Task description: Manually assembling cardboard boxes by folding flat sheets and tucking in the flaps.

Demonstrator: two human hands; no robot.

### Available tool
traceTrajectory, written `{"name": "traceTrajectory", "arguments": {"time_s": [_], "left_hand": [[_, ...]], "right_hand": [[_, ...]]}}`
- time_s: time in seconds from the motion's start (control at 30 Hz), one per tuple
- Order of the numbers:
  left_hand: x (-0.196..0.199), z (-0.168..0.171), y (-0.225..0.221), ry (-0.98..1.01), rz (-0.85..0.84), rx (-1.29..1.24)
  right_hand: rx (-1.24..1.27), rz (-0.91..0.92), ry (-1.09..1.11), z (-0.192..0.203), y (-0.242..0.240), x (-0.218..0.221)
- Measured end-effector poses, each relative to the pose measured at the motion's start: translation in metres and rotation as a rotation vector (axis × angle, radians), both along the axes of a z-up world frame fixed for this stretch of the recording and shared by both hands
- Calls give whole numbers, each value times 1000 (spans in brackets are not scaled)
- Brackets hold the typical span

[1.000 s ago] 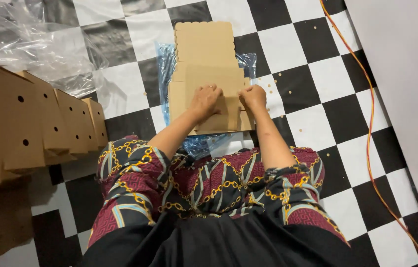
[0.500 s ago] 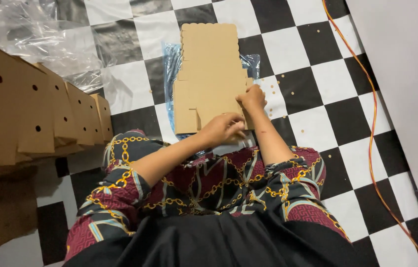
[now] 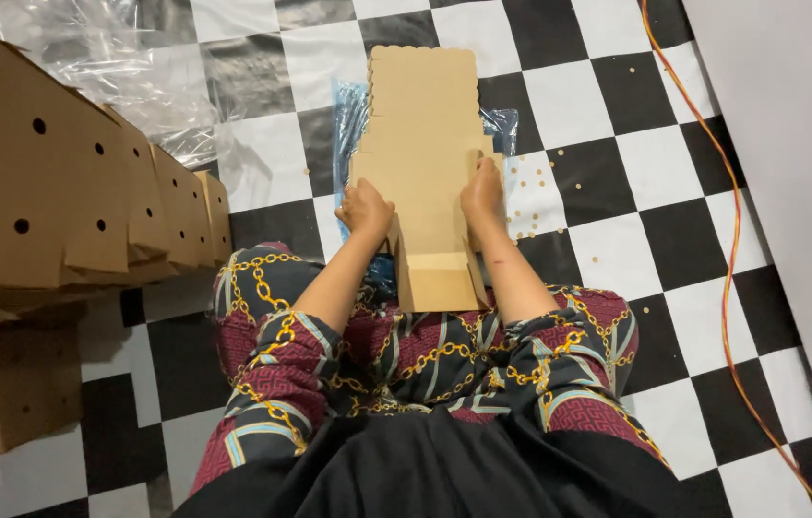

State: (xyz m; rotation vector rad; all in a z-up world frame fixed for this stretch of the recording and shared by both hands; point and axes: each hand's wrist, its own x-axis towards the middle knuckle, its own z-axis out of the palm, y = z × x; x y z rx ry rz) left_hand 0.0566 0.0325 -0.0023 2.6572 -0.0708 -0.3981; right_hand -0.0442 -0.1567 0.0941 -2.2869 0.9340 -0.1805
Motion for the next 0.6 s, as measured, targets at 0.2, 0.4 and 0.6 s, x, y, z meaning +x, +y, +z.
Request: {"name": "traceTrajectory", "arguments": {"time_s": [0.2, 0.4, 0.6], "left_hand": [[-4, 30, 2, 58, 23, -28], [-17, 43, -4, -140, -113, -14], [-5, -63, -52, -607, -186, -7]], "right_hand": [[-308, 206, 92, -55, 6, 15], [-381, 332, 161, -37, 21, 12], [-405, 377, 166, -58, 6, 14]]}}
